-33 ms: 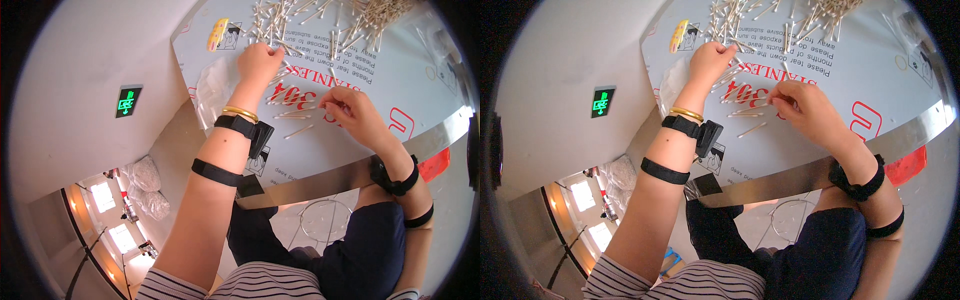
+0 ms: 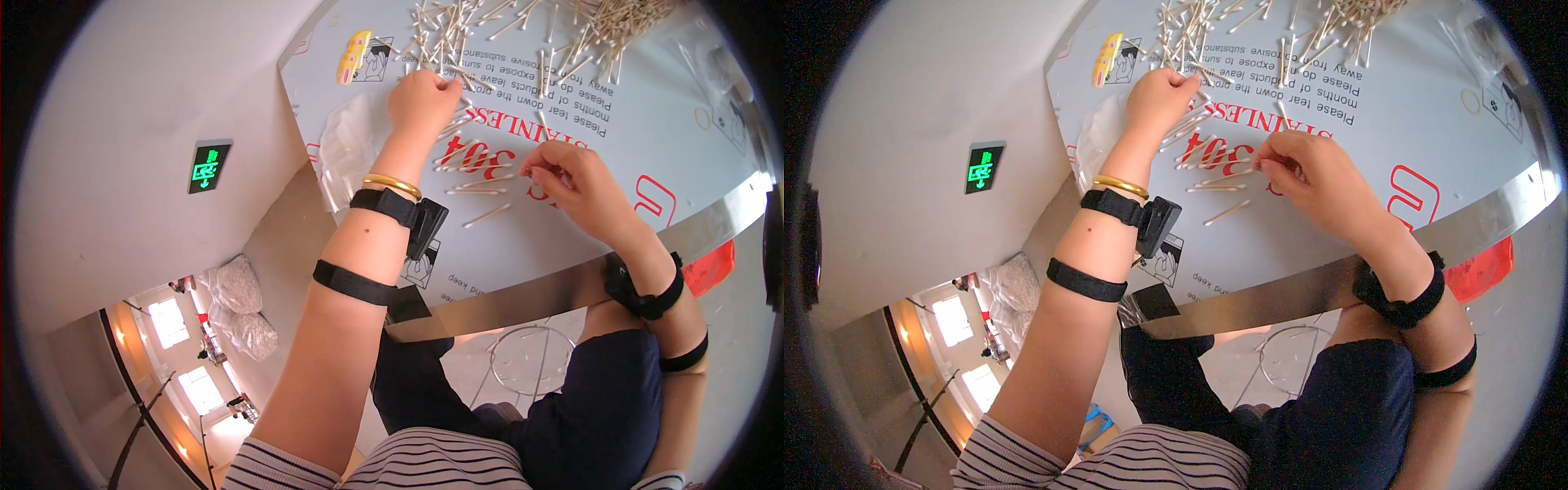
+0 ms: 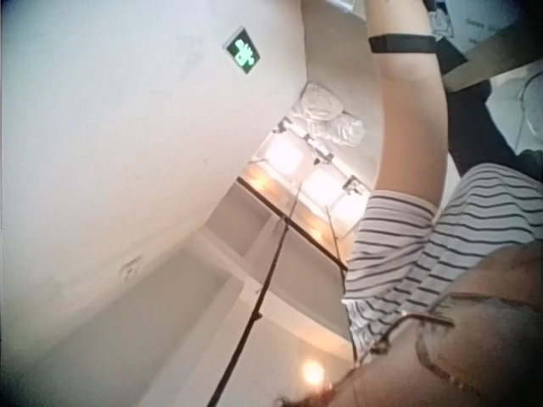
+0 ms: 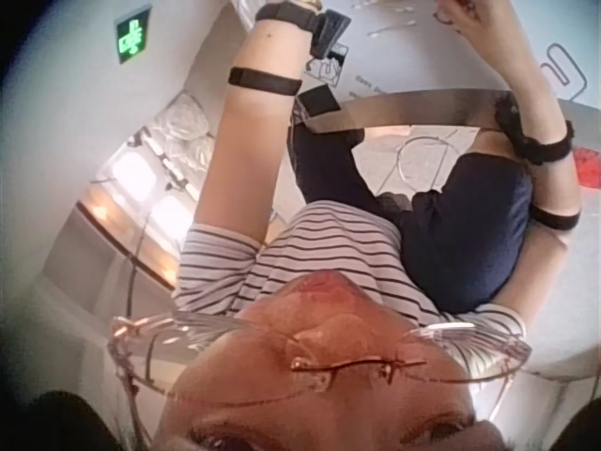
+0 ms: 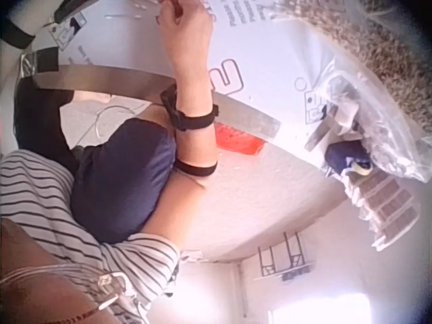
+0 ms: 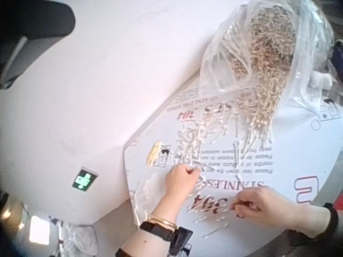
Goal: Organizing and aligning cotton swabs into neat rows on a workbench for packaging.
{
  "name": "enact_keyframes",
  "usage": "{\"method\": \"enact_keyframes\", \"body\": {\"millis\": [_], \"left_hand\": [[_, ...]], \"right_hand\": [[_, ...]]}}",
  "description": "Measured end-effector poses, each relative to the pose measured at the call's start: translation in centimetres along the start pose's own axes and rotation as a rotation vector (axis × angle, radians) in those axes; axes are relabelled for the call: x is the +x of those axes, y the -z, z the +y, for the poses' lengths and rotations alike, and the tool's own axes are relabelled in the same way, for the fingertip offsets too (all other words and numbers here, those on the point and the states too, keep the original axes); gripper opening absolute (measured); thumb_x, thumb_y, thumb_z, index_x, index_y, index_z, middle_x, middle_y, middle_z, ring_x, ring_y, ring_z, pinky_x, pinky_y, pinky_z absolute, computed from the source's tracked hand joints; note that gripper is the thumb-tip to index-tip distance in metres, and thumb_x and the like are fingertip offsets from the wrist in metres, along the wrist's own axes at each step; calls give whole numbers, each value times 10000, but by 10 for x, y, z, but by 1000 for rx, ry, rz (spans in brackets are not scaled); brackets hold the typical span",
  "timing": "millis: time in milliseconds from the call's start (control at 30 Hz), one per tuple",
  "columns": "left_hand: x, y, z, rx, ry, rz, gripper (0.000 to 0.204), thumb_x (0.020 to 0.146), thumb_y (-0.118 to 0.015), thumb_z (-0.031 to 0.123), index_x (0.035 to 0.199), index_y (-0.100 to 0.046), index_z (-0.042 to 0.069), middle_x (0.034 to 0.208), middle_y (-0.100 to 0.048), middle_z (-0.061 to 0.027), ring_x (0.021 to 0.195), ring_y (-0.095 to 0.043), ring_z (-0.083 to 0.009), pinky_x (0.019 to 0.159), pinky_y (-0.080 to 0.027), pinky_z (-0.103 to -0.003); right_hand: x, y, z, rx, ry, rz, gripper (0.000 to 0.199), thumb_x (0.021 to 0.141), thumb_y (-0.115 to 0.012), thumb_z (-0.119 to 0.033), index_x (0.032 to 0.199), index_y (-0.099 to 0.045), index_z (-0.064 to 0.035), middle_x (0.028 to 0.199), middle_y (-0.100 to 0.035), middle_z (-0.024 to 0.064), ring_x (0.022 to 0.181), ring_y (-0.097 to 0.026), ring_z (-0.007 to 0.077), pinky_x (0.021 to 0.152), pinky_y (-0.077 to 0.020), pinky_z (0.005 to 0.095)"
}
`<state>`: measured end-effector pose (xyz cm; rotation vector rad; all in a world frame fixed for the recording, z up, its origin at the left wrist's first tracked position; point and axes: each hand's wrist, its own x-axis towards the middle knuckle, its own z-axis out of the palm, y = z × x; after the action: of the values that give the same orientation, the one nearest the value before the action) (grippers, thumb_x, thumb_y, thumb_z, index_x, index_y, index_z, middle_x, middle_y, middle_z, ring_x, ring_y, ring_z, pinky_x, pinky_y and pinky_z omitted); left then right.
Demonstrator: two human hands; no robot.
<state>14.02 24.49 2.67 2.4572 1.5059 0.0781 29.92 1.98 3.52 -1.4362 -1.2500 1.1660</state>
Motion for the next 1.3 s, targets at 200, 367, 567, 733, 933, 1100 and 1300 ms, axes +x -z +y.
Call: {"method": "enact_keyframes", "body": {"millis": [200,367,567,733,933,1100,1300], "left_hand": [[1,1,-5,-126,72,-71,333,820,-738,413,798,-778,83,769,-754,-95,788,-731,-303,758,-562,-406],[0,1,-8,-150,14,-93,311,815,-750,300,872,-772,-5,743,-747,-101,693,-709,-198,695,-544,-335],[-4,16,-20,-294,-17,-30,200,791,-767,306,833,-779,110,828,-758,-58,823,-731,-251,809,-541,-405],[-17,27,-30,64,-214,81,161,827,-763,222,876,-748,69,866,-722,-66,755,-677,-195,732,-545,-339],[-23,19,-20,3,-283,97,166,809,-789,235,868,-748,85,859,-698,-54,772,-679,-202,755,-542,-364],[-21,12,-12,56,-337,82,140,787,-796,250,754,-725,133,852,-663,-19,864,-651,-248,827,-444,-447],[-48,33,34,-220,-346,68,99,747,-787,158,728,-700,113,846,-641,-45,905,-629,-274,818,-456,-397]], "right_hand": [[-2,2,0,-33,-32,-8,146,973,-591,-83,1020,-683,19,781,-670,108,693,-644,182,674,-510,319],[-2,-1,-1,-49,-5,5,142,971,-603,-85,1021,-683,23,782,-670,107,692,-648,186,678,-512,322],[-2,3,-3,-40,12,-7,145,975,-603,-84,1026,-683,24,784,-672,110,696,-651,194,680,-513,327],[-2,4,-1,-56,-3,-21,146,972,-604,-85,1026,-686,23,786,-677,112,700,-657,205,683,-517,333],[-2,1,0,-65,29,2,149,966,-606,-81,1025,-690,27,792,-676,124,699,-655,218,688,-518,338],[2,-1,-1,-60,48,-21,151,966,-601,-78,1028,-689,28,809,-678,121,681,-646,212,676,-516,339],[3,11,6,66,-2,182,152,986,-659,-97,1084,-687,16,805,-666,51,752,-623,92,693,-510,261]]}}
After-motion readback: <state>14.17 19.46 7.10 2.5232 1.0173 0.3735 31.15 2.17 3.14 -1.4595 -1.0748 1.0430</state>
